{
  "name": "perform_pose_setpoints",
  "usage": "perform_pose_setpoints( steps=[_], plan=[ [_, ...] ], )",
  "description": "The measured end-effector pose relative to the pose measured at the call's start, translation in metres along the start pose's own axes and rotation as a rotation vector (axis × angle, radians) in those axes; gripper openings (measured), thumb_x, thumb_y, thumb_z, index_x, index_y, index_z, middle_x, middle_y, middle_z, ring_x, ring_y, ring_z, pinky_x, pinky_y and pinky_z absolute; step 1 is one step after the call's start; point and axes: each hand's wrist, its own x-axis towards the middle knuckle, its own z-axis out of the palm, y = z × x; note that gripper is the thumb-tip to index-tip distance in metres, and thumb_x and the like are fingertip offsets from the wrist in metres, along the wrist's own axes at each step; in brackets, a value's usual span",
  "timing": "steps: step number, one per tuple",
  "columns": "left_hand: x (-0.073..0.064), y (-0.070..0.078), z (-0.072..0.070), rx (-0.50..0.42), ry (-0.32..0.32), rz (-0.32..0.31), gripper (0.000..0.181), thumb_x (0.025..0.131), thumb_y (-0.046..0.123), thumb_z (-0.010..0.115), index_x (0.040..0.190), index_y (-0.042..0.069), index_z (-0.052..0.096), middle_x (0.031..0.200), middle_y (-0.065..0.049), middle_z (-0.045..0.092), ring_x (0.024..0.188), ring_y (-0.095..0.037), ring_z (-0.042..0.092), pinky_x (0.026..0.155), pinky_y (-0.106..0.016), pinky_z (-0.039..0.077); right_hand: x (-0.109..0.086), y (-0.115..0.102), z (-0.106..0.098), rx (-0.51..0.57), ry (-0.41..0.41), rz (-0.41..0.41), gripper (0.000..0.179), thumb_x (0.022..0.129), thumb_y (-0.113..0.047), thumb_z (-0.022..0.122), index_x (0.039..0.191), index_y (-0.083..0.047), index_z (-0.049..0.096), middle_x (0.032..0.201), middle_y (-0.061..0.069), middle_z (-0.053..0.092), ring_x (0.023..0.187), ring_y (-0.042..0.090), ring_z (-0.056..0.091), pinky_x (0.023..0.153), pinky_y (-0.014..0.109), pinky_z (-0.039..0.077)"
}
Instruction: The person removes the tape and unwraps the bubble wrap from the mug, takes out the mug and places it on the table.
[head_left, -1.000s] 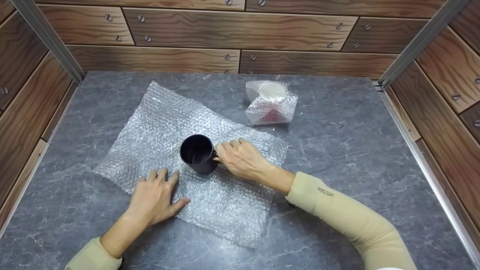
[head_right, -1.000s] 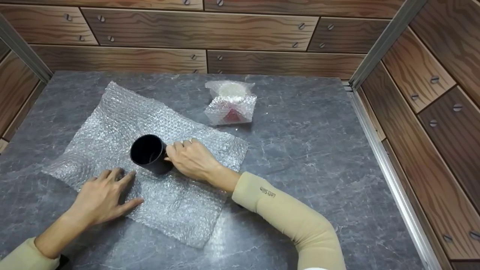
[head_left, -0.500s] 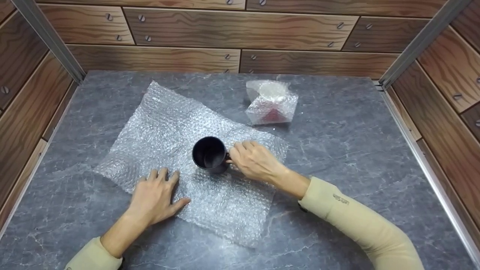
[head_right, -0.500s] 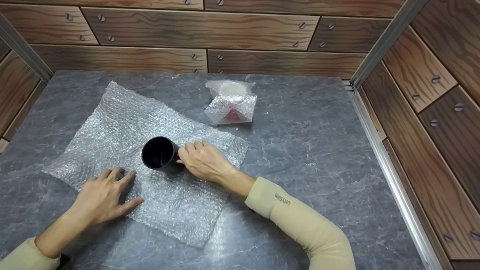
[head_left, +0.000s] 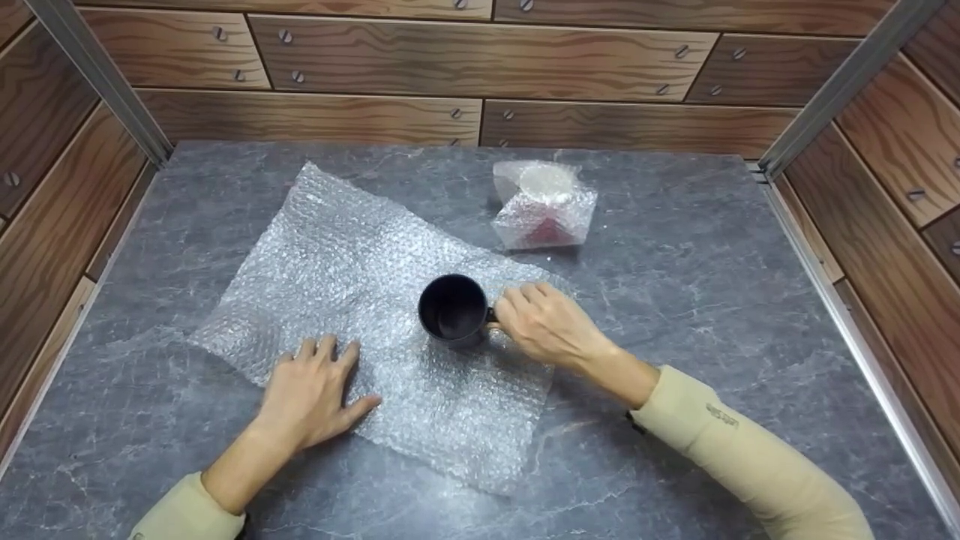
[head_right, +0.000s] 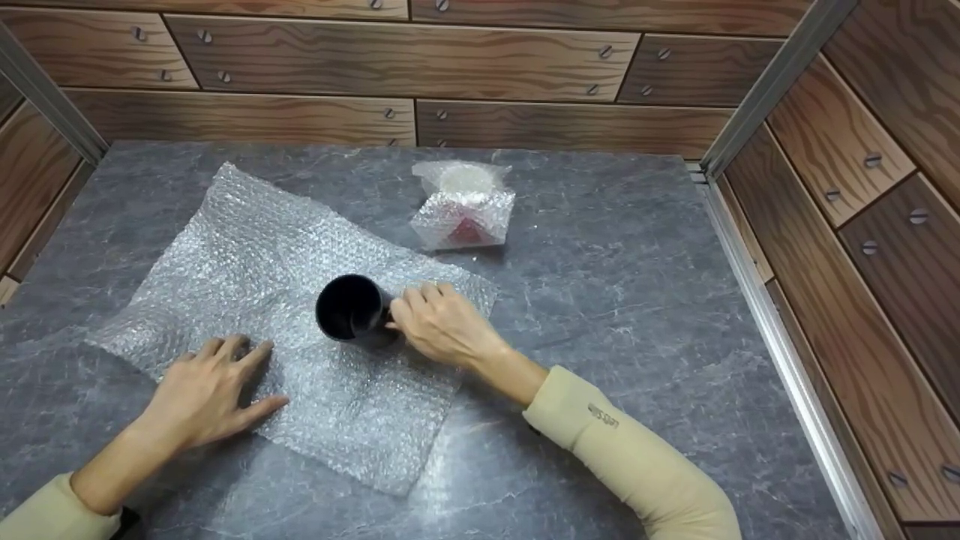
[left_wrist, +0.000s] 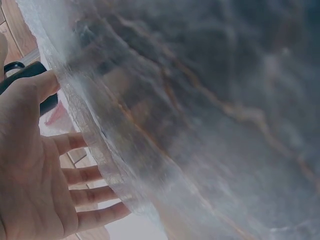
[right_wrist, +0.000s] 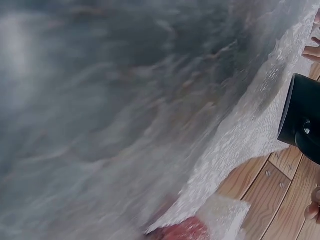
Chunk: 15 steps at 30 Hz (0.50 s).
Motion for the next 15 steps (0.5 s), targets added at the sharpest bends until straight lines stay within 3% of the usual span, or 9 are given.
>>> perform_pose_setpoints(
  steps=[8, 15],
  plan=[
    [-0.001, -0.001, -0.003, -0.006, -0.023, -0.005, 0.083, 0.087, 0.074, 0.066, 0.140, 0.010, 0.064, 0.124, -0.022, 0.066, 0.109, -0.042, 0.067, 0.067, -0.050, 0.064, -0.021, 0.011, -0.004, -0.021, 0.043, 0.044, 0.051, 0.117, -0.030, 0.019, 0.079, -0.012, 0.049, 0.069, 0.000, 0.050, 0.059, 0.016, 0.053, 0.057, 0.029, 0.051],
    [-0.001, 0.000, -0.001, -0.015, -0.055, -0.023, 0.082, 0.087, 0.072, 0.067, 0.141, 0.010, 0.062, 0.129, -0.023, 0.066, 0.112, -0.043, 0.067, 0.068, -0.051, 0.064, -0.043, 0.020, -0.006, -0.056, 0.034, 0.081, 0.048, 0.116, -0.023, 0.018, 0.078, -0.013, 0.045, 0.067, -0.001, 0.042, 0.056, 0.013, 0.038, 0.051, 0.027, 0.036]
  ],
)
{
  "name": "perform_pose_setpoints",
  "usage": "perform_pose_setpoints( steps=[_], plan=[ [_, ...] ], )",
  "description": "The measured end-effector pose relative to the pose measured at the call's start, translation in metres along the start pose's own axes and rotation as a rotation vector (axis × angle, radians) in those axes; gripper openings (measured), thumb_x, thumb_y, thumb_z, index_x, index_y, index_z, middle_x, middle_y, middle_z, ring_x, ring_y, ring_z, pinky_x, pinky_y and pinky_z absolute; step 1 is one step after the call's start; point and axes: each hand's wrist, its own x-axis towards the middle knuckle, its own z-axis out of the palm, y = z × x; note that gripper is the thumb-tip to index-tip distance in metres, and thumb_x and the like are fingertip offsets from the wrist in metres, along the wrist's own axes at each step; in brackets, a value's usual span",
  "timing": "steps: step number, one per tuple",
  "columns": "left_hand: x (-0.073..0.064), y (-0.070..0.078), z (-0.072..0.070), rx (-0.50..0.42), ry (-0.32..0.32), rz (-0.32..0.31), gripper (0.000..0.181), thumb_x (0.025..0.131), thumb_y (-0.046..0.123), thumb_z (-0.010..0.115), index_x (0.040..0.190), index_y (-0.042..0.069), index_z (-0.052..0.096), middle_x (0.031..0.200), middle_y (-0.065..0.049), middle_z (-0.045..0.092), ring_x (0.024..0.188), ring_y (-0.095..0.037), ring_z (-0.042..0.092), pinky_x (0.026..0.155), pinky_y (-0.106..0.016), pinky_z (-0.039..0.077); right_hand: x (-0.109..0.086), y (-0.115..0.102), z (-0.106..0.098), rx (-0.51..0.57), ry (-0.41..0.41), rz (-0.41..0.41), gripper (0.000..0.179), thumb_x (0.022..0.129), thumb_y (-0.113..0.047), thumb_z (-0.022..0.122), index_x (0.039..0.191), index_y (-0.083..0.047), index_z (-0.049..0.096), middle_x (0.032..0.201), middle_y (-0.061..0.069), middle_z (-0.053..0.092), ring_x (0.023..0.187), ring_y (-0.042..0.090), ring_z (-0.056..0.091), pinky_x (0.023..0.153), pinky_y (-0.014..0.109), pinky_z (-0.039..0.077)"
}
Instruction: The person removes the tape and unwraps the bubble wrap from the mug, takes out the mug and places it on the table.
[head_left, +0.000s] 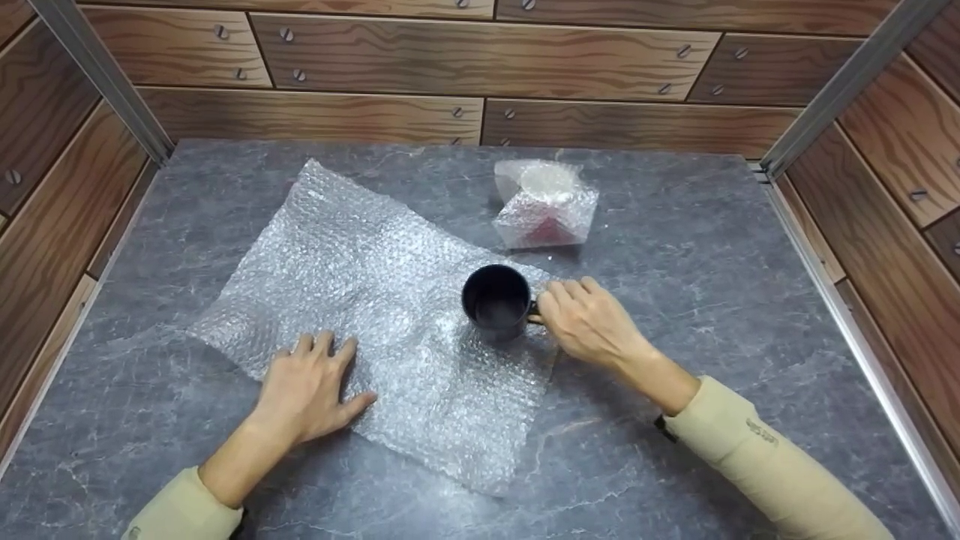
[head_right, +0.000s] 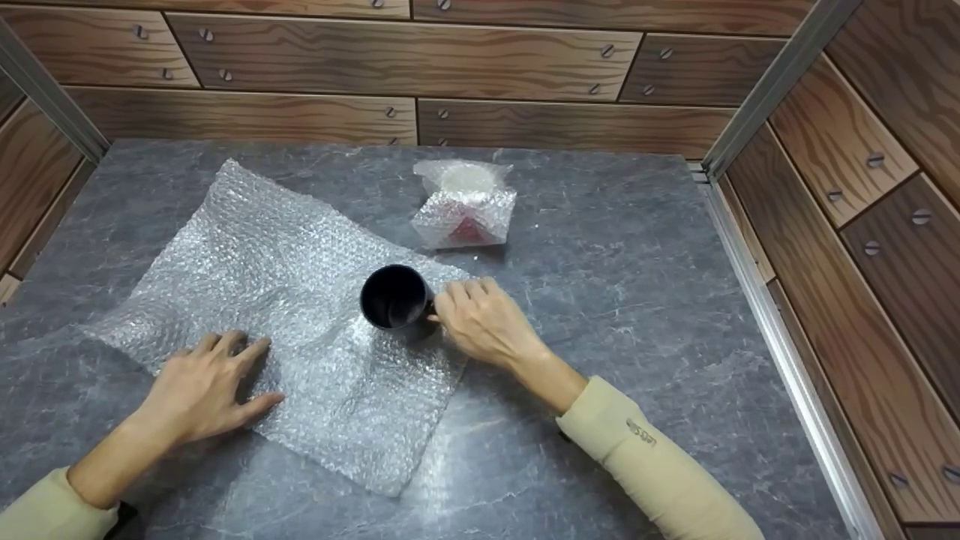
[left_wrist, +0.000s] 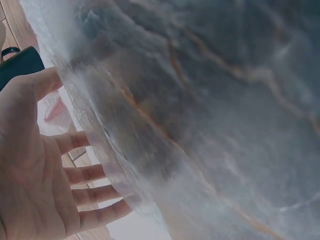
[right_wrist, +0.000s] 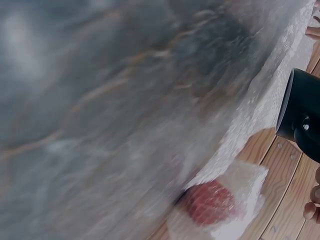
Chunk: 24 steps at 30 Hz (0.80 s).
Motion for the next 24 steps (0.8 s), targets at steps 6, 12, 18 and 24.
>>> perform_pose_setpoints(
  steps=[6, 12, 18, 24],
  plan=[
    [0.002, -0.006, 0.001, -0.045, 0.002, -0.005, 0.080, 0.086, 0.068, 0.070, 0.141, 0.009, 0.062, 0.127, -0.024, 0.065, 0.112, -0.044, 0.067, 0.067, -0.053, 0.064, -0.016, 0.010, 0.001, -0.008, 0.005, 0.035, 0.050, 0.117, -0.027, 0.019, 0.079, -0.009, 0.046, 0.067, 0.001, 0.042, 0.055, 0.016, 0.038, 0.051, 0.030, 0.039],
    [0.004, -0.015, 0.001, -0.081, -0.018, -0.024, 0.081, 0.088, 0.066, 0.069, 0.144, 0.007, 0.060, 0.134, -0.027, 0.064, 0.117, -0.047, 0.064, 0.073, -0.057, 0.064, -0.033, 0.022, 0.000, -0.002, 0.025, 0.074, 0.050, 0.117, -0.031, 0.024, 0.079, -0.007, 0.046, 0.067, 0.004, 0.043, 0.055, 0.021, 0.042, 0.052, 0.034, 0.040],
    [0.007, -0.024, 0.001, -0.104, -0.034, -0.040, 0.081, 0.087, 0.063, 0.070, 0.145, 0.007, 0.059, 0.137, -0.028, 0.062, 0.118, -0.049, 0.064, 0.073, -0.059, 0.064, -0.048, 0.034, -0.005, 0.018, 0.040, 0.125, 0.051, 0.116, -0.035, 0.028, 0.080, -0.004, 0.046, 0.068, 0.006, 0.044, 0.055, 0.024, 0.044, 0.052, 0.035, 0.038],
    [0.010, -0.032, 0.001, -0.122, -0.053, -0.047, 0.081, 0.088, 0.062, 0.070, 0.145, 0.007, 0.058, 0.138, -0.030, 0.061, 0.119, -0.050, 0.063, 0.076, -0.062, 0.063, -0.063, 0.046, -0.005, -0.004, 0.027, 0.193, 0.052, 0.116, -0.037, 0.029, 0.079, -0.004, 0.047, 0.066, 0.008, 0.043, 0.054, 0.027, 0.044, 0.053, 0.037, 0.036]
  ],
)
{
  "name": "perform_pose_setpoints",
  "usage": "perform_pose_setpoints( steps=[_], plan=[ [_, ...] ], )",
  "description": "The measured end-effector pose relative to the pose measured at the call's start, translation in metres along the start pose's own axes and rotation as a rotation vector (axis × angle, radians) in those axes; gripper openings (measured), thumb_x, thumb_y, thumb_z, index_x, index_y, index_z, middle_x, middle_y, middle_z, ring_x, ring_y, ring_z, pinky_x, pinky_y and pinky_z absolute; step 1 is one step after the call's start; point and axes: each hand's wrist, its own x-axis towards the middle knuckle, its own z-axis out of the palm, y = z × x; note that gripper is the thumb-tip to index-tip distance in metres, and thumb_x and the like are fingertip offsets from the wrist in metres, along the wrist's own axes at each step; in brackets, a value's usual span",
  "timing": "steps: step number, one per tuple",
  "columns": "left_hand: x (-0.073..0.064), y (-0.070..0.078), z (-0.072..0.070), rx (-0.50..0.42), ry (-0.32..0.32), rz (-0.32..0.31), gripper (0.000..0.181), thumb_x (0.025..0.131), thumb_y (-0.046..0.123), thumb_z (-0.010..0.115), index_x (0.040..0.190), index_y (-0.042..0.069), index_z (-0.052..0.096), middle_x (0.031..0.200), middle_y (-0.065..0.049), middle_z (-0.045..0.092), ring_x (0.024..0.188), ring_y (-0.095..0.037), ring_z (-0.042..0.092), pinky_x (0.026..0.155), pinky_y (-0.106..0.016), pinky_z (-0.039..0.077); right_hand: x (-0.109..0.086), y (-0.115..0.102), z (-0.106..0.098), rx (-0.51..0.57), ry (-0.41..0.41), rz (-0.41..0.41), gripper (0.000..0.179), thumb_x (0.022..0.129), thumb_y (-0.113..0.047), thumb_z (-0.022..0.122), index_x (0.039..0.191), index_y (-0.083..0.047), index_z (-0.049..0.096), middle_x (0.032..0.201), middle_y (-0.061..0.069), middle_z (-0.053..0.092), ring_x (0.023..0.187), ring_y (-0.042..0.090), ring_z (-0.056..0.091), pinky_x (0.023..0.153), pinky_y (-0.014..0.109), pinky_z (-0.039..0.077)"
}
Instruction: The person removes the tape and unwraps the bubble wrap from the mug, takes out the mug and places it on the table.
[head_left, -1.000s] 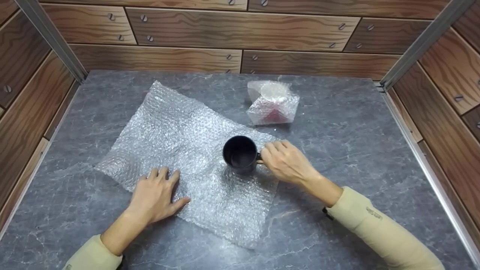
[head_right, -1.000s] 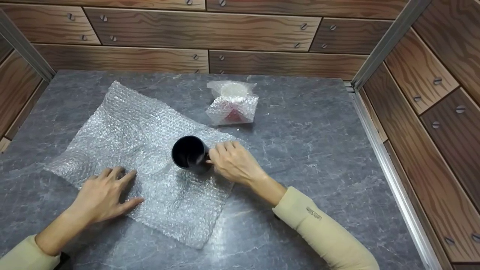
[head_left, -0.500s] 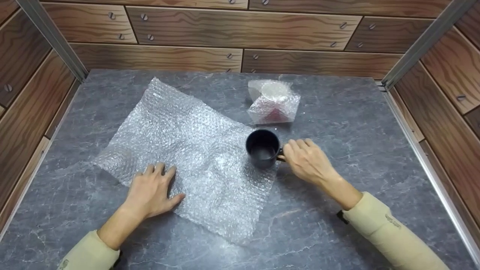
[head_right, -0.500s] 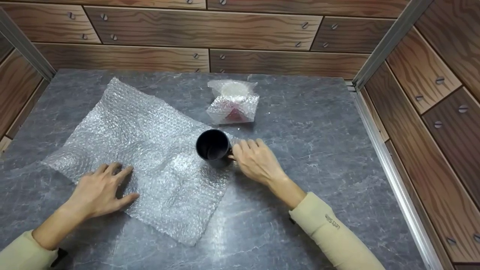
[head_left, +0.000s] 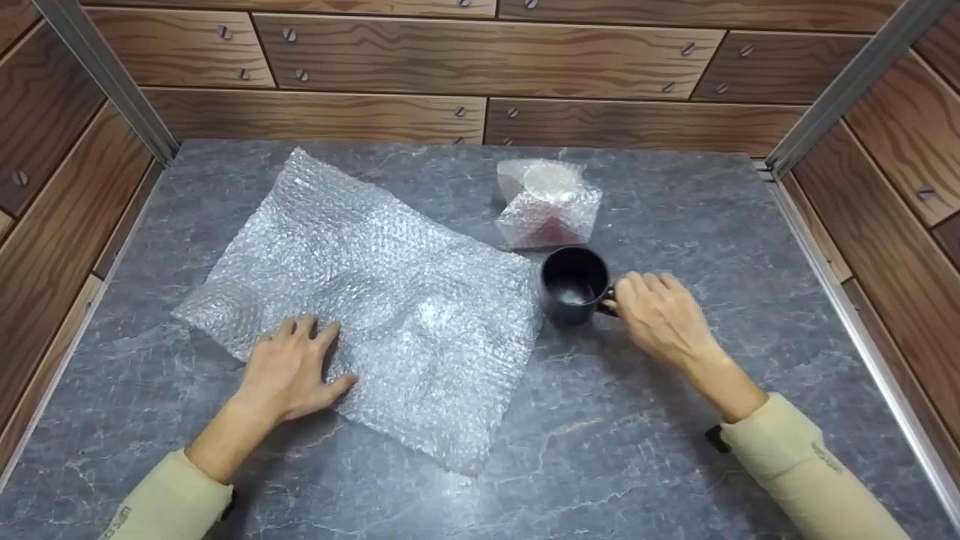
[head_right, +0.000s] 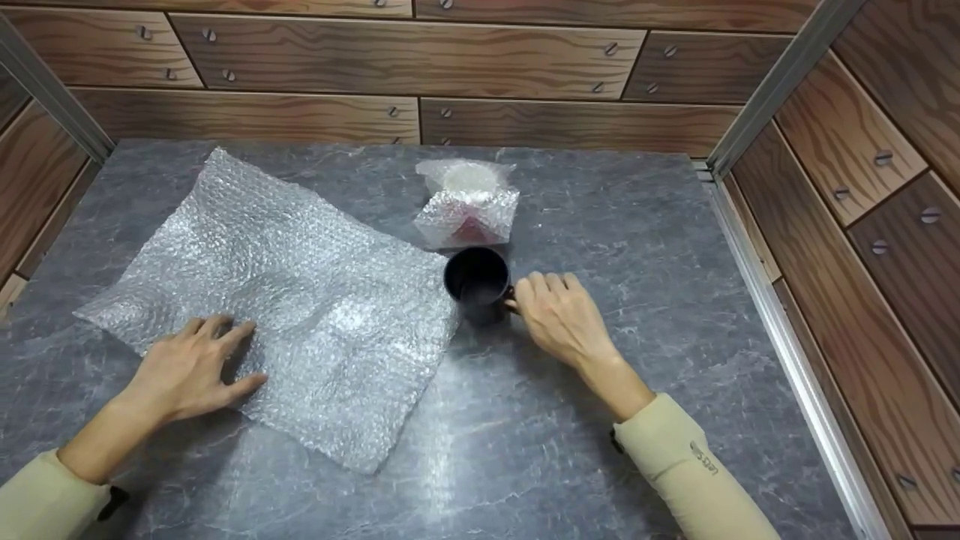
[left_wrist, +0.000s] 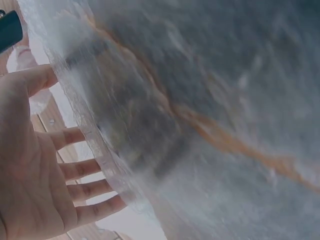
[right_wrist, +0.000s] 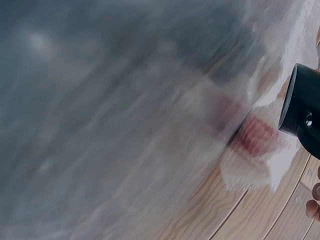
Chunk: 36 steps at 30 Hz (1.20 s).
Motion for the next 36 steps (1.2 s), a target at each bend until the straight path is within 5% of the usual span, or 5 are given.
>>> perform_pose_setpoints(
  steps=[22, 36],
  plan=[
    [0.001, 0.004, -0.001, -0.039, -0.030, -0.044, 0.079, 0.088, 0.058, 0.070, 0.148, 0.008, 0.056, 0.142, -0.030, 0.059, 0.123, -0.051, 0.060, 0.080, -0.066, 0.061, -0.046, 0.067, -0.001, -0.049, -0.036, 0.090, 0.051, 0.114, -0.036, 0.034, 0.079, -0.001, 0.045, 0.064, 0.013, 0.046, 0.050, 0.033, 0.044, 0.048, 0.041, 0.033],
    [0.001, 0.004, -0.001, -0.035, -0.040, -0.044, 0.080, 0.089, 0.059, 0.070, 0.149, 0.008, 0.055, 0.143, -0.031, 0.058, 0.124, -0.053, 0.060, 0.081, -0.067, 0.061, -0.065, 0.117, -0.015, -0.005, -0.196, 0.193, 0.054, 0.114, -0.042, 0.027, 0.080, -0.002, 0.042, 0.062, 0.012, 0.043, 0.049, 0.028, 0.036, 0.048, 0.039, 0.031]
  ],
)
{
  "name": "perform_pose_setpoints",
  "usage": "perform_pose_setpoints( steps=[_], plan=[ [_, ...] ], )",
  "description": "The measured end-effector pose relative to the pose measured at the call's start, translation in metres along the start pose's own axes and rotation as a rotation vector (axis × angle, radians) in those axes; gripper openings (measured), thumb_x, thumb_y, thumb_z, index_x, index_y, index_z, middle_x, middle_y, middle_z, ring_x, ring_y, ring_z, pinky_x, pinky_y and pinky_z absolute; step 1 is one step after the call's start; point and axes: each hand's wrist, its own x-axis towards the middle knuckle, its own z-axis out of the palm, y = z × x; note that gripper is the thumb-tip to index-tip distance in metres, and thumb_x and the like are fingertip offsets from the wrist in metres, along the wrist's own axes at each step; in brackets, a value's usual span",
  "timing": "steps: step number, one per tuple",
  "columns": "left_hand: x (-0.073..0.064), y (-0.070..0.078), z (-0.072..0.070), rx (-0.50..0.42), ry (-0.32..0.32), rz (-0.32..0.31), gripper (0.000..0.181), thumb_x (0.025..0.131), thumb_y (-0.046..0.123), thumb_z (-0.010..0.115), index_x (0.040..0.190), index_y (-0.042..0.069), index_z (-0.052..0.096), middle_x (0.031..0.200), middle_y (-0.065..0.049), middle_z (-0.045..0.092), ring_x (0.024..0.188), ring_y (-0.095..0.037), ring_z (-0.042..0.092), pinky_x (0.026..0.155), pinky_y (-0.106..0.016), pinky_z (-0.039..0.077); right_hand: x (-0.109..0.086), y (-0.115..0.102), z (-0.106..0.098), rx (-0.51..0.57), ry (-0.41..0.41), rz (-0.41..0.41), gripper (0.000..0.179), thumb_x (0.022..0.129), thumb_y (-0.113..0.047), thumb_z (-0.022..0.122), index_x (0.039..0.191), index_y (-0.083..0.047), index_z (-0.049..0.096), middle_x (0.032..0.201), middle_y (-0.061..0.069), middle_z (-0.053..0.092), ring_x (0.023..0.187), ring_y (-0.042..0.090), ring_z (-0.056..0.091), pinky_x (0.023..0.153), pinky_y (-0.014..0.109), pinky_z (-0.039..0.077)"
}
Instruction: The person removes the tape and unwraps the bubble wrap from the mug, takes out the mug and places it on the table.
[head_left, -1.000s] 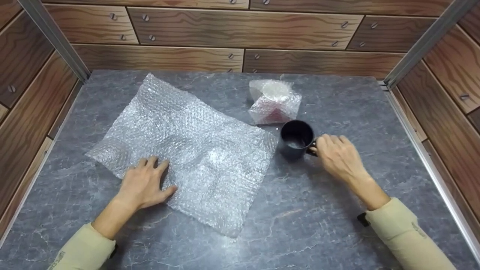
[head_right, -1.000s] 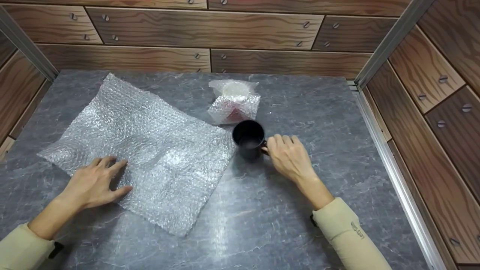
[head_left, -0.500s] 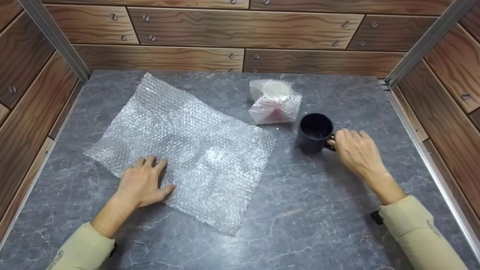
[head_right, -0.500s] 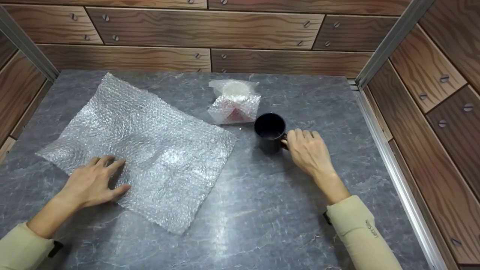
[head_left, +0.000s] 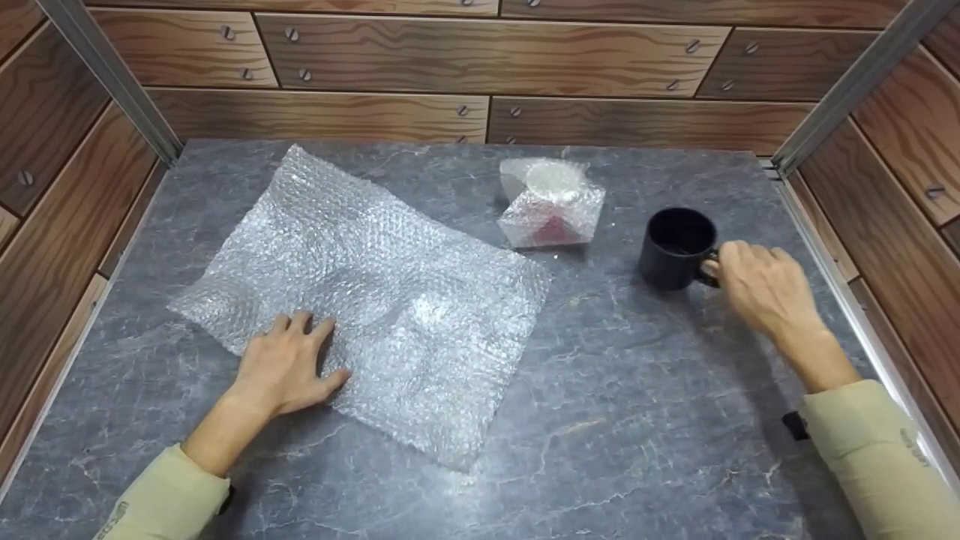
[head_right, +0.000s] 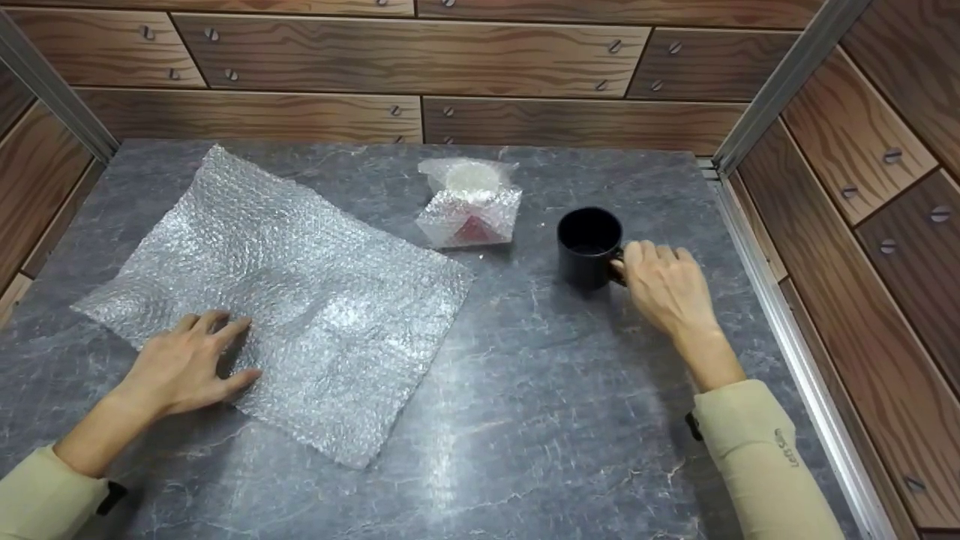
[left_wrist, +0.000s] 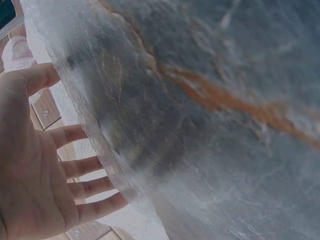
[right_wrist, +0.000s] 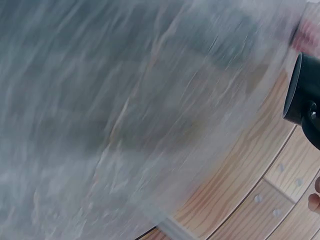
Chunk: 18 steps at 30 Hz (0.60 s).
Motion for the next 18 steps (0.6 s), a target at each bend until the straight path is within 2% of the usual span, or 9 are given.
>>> perform_pose_setpoints(
  steps=[3, 7, 13, 18],
  plan=[
    [0.000, 0.000, 0.000, 0.001, 0.001, 0.000, 0.080, 0.089, 0.059, 0.070, 0.149, 0.007, 0.055, 0.143, -0.031, 0.058, 0.124, -0.052, 0.059, 0.080, -0.067, 0.061, -0.002, 0.010, 0.003, -0.015, 0.040, 0.002, 0.058, 0.115, -0.043, 0.022, 0.080, -0.001, 0.042, 0.061, 0.014, 0.044, 0.048, 0.032, 0.038, 0.047, 0.041, 0.031],
    [0.000, 0.000, 0.000, 0.005, -0.002, 0.002, 0.081, 0.089, 0.058, 0.070, 0.149, 0.007, 0.055, 0.144, -0.031, 0.058, 0.124, -0.052, 0.060, 0.080, -0.065, 0.061, -0.003, 0.021, 0.007, -0.018, 0.062, 0.025, 0.057, 0.115, -0.041, 0.026, 0.080, 0.001, 0.042, 0.059, 0.018, 0.047, 0.049, 0.040, 0.044, 0.046, 0.045, 0.032],
    [0.001, 0.000, 0.001, 0.012, -0.003, 0.007, 0.080, 0.089, 0.059, 0.070, 0.149, 0.007, 0.055, 0.143, -0.032, 0.058, 0.123, -0.052, 0.060, 0.079, -0.065, 0.062, -0.003, 0.032, 0.008, 0.012, -0.027, 0.122, 0.044, 0.113, -0.030, 0.044, 0.081, 0.000, 0.040, 0.063, 0.021, 0.048, 0.050, 0.041, 0.044, 0.045, 0.049, 0.033],
    [0.000, 0.000, 0.001, 0.016, -0.008, 0.007, 0.081, 0.089, 0.059, 0.070, 0.149, 0.007, 0.054, 0.144, -0.032, 0.057, 0.124, -0.053, 0.060, 0.078, -0.065, 0.062, -0.002, 0.037, 0.012, 0.026, -0.088, 0.147, 0.038, 0.111, -0.024, 0.050, 0.083, 0.000, 0.040, 0.064, 0.021, 0.048, 0.048, 0.040, 0.043, 0.043, 0.049, 0.032]
  ],
)
